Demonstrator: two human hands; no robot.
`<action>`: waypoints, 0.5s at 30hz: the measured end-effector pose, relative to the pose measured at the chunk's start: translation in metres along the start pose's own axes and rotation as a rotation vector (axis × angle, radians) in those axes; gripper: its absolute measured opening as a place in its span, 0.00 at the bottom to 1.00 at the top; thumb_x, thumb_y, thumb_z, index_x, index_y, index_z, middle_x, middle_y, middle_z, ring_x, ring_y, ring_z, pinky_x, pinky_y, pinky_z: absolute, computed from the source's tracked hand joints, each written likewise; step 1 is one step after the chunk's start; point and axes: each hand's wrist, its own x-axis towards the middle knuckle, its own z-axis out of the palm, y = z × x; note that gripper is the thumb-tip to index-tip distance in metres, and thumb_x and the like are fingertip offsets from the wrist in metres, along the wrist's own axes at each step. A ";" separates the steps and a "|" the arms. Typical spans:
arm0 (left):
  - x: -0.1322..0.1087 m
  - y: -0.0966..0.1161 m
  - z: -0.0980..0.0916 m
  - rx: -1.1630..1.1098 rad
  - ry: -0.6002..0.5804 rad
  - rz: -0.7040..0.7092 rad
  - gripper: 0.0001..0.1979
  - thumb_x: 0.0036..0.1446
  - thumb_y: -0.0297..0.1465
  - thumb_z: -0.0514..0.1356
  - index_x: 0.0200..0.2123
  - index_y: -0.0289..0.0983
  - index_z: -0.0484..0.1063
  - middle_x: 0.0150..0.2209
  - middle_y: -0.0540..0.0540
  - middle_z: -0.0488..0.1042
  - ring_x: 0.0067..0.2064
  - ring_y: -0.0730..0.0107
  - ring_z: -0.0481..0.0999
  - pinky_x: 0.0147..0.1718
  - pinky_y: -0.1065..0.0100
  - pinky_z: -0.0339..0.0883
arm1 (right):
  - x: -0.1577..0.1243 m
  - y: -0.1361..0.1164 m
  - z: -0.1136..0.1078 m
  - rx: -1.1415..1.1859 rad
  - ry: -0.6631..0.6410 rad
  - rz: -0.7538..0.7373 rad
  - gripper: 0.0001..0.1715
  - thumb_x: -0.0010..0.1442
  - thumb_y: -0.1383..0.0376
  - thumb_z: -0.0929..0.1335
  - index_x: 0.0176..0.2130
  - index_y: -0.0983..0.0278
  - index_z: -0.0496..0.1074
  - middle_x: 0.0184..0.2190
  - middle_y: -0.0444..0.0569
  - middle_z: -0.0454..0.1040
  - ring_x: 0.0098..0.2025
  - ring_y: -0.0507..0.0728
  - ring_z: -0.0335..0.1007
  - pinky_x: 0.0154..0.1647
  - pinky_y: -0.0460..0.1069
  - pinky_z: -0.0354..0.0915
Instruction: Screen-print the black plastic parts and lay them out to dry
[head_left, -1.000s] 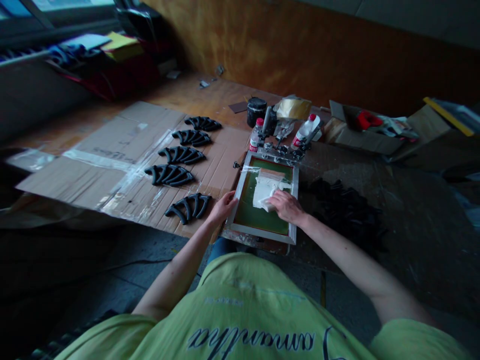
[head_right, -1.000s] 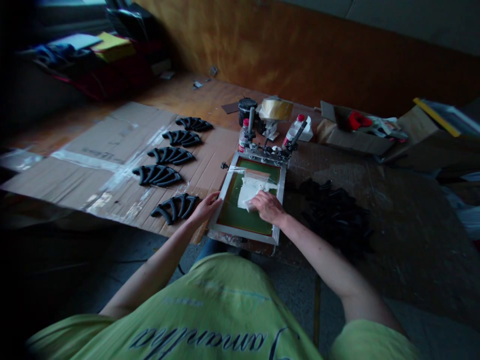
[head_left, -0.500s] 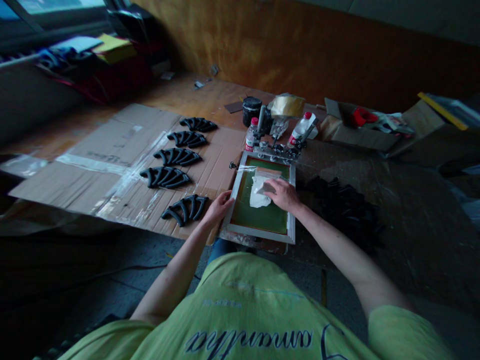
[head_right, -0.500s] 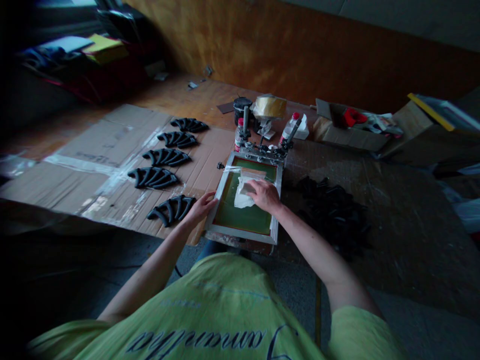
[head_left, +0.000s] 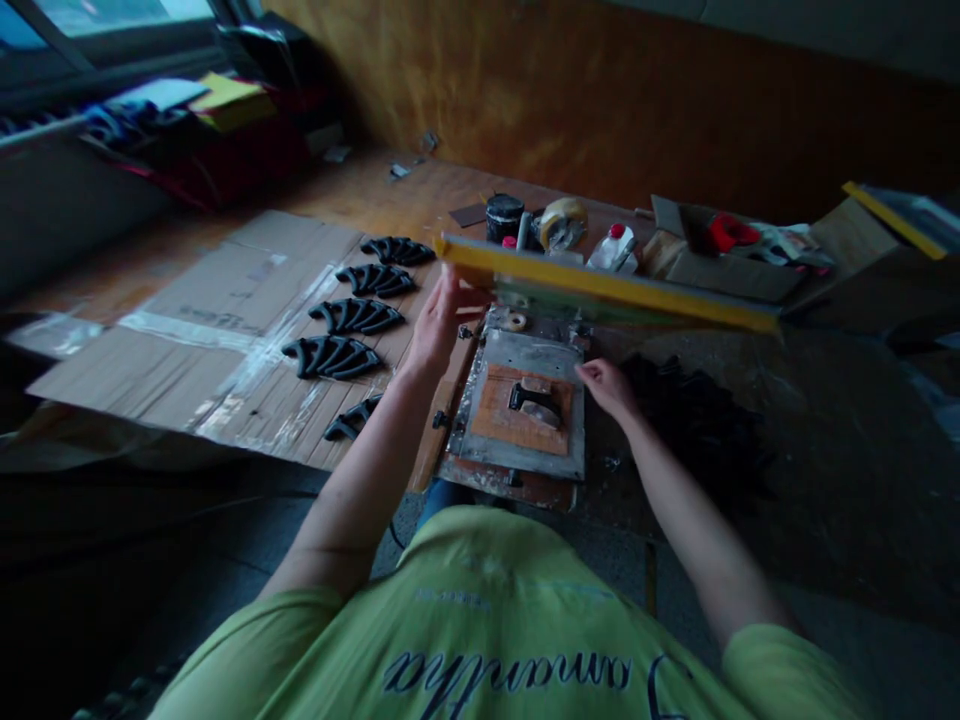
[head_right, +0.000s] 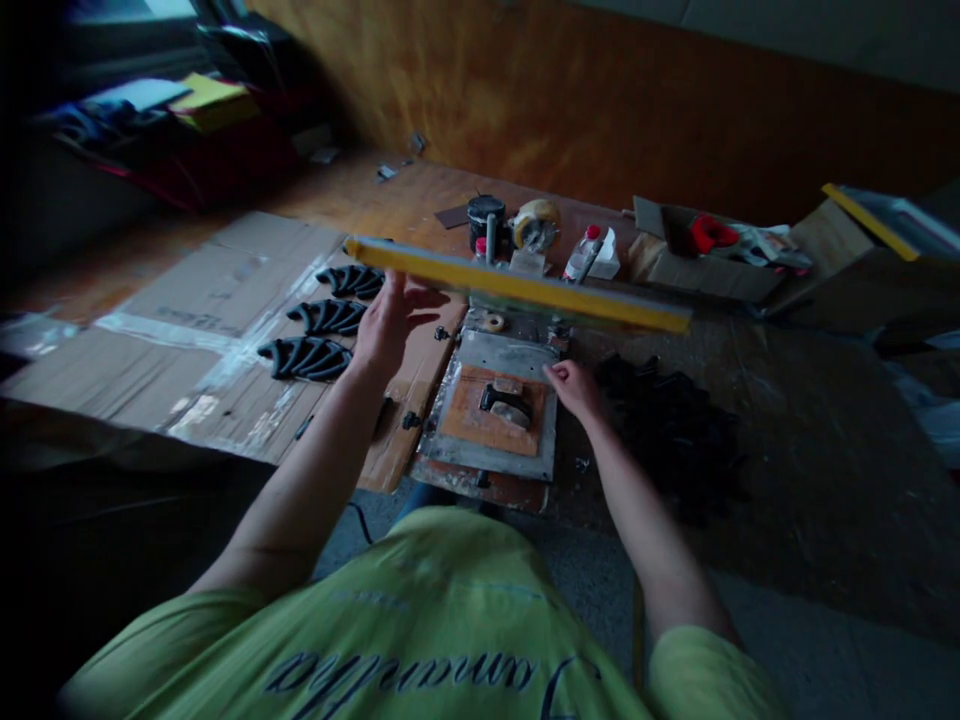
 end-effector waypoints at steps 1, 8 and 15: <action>0.008 0.005 0.005 -0.007 -0.001 0.004 0.30 0.67 0.56 0.45 0.52 0.38 0.70 0.38 0.43 0.78 0.44 0.65 0.79 0.41 0.64 0.74 | -0.012 -0.005 0.016 -0.038 -0.044 -0.062 0.13 0.61 0.56 0.72 0.34 0.63 0.74 0.34 0.50 0.78 0.38 0.57 0.72 0.42 0.50 0.67; -0.061 -0.044 0.028 -0.042 -0.067 -0.392 0.20 0.67 0.48 0.54 0.43 0.37 0.70 0.41 0.37 0.81 0.40 0.63 0.80 0.37 0.64 0.72 | -0.051 -0.055 0.062 -0.370 -0.161 -0.127 0.10 0.68 0.60 0.66 0.36 0.64 0.71 0.37 0.59 0.77 0.44 0.64 0.71 0.45 0.55 0.66; -0.153 -0.102 0.023 -0.152 -0.152 -0.783 0.28 0.56 0.58 0.58 0.41 0.39 0.69 0.46 0.38 0.80 0.48 0.54 0.81 0.41 0.60 0.75 | -0.083 -0.101 0.057 -0.044 -0.235 -0.476 0.05 0.68 0.64 0.65 0.41 0.60 0.72 0.42 0.54 0.77 0.49 0.62 0.72 0.52 0.55 0.67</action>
